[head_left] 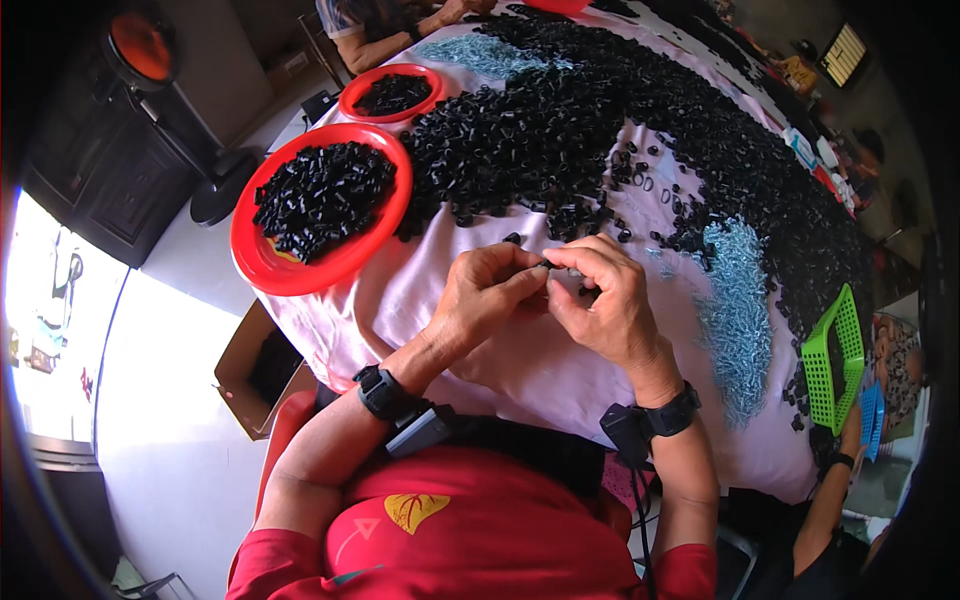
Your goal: Assembling small black plastic components by hand by inserting a small pin into a housing.
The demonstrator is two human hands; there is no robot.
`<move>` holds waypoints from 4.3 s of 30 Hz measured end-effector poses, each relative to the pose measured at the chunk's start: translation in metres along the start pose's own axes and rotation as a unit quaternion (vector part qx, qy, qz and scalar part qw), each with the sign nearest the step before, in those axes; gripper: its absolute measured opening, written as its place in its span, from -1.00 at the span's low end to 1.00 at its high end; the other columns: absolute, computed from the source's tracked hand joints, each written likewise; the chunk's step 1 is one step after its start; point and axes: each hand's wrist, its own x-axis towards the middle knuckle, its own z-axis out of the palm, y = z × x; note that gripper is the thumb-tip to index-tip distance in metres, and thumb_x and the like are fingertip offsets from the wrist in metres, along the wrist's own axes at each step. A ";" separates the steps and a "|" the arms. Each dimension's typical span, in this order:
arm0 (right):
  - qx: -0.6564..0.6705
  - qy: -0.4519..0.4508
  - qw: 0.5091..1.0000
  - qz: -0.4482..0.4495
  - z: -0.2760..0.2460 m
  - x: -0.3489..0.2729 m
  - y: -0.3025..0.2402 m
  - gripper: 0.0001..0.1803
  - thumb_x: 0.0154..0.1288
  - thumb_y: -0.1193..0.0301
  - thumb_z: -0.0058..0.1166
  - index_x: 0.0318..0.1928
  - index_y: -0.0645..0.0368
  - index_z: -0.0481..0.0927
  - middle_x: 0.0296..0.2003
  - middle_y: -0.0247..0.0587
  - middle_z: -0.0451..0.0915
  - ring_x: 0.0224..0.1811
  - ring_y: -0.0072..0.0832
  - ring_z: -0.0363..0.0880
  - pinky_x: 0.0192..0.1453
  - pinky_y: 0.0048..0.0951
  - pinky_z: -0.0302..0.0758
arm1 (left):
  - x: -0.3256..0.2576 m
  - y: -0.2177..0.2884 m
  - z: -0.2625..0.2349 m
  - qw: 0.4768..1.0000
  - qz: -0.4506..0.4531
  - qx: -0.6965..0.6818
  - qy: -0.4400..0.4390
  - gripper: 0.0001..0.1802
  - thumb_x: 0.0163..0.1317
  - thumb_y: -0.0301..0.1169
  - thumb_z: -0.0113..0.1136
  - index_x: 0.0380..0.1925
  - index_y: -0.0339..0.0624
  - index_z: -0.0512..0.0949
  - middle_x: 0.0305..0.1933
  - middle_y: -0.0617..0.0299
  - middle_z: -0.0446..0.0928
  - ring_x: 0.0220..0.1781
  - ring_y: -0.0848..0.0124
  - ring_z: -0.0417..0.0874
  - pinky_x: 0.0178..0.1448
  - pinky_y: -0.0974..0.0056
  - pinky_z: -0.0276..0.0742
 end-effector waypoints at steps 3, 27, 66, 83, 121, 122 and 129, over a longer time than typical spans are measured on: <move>-0.012 -0.003 1.000 -0.017 0.000 0.001 0.000 -0.66 0.02 0.61 0.33 -0.11 0.24 0.68 -0.23 -0.15 0.68 -0.18 -0.18 0.64 -0.06 -0.24 0.60 | 0.003 -0.003 0.001 1.000 -0.020 -0.011 0.002 -0.70 0.46 -0.32 0.20 0.00 -0.34 0.60 -0.16 0.16 0.69 -0.16 0.42 0.74 -0.02 0.32 0.67; -0.051 0.015 0.997 -0.051 0.004 -0.001 0.009 -0.52 -0.03 0.57 0.43 0.00 0.23 0.69 -0.10 -0.16 0.67 -0.10 -0.22 0.63 -0.03 -0.27 0.61 | 0.009 -0.008 0.004 0.980 -0.060 -0.174 -0.078 -0.67 0.48 -0.28 0.14 0.04 -0.34 0.60 0.00 0.07 0.67 0.02 0.34 0.71 0.20 0.20 0.63; -0.110 0.023 0.984 -0.139 0.000 0.003 0.007 -0.49 0.03 0.47 0.43 0.07 0.25 0.66 -0.05 -0.10 0.67 -0.13 -0.19 0.63 -0.05 -0.25 0.63 | 0.002 -0.006 -0.006 0.958 -0.130 -0.233 -0.103 -0.69 0.46 -0.28 0.20 0.03 -0.26 0.65 -0.05 0.18 0.70 -0.04 0.41 0.73 0.05 0.28 0.69; -0.067 0.011 0.994 -0.090 0.000 -0.001 0.005 -0.59 0.08 0.57 0.39 0.00 0.22 0.68 -0.11 -0.12 0.69 -0.16 -0.19 0.64 -0.06 -0.27 0.62 | -0.001 -0.007 -0.009 0.970 -0.072 -0.211 -0.094 -0.65 0.49 -0.14 0.17 0.00 -0.19 0.59 -0.14 0.29 0.63 -0.03 0.39 0.74 0.06 0.24 0.66; -0.060 -0.006 0.994 -0.095 0.000 0.001 0.002 -0.45 -0.06 0.64 0.36 0.07 0.21 0.68 -0.04 -0.13 0.65 -0.13 -0.22 0.62 -0.06 -0.29 0.64 | 0.000 -0.020 -0.007 0.962 -0.041 -0.199 -0.182 -0.64 0.56 -0.24 0.05 0.07 -0.30 0.61 -0.01 0.21 0.67 0.04 0.45 0.67 0.21 0.27 0.58; -0.055 -0.004 0.994 -0.097 0.000 0.002 0.001 -0.42 -0.06 0.64 0.37 0.09 0.21 0.67 -0.01 -0.12 0.63 -0.13 -0.23 0.61 -0.07 -0.30 0.64 | 0.000 -0.019 -0.007 0.962 -0.042 -0.199 -0.182 -0.64 0.56 -0.24 0.05 0.07 -0.30 0.61 -0.01 0.21 0.67 0.04 0.45 0.67 0.21 0.27 0.58; 0.006 -0.041 0.999 -0.035 -0.001 -0.003 0.000 -0.43 -0.02 0.65 0.35 0.11 0.21 0.67 0.00 -0.14 0.63 -0.15 -0.27 0.60 -0.07 -0.32 0.65 | -0.001 -0.018 -0.009 0.950 -0.058 -0.243 -0.186 -0.63 0.54 -0.27 0.06 0.10 -0.34 0.59 0.04 0.18 0.66 0.09 0.42 0.67 0.28 0.24 0.57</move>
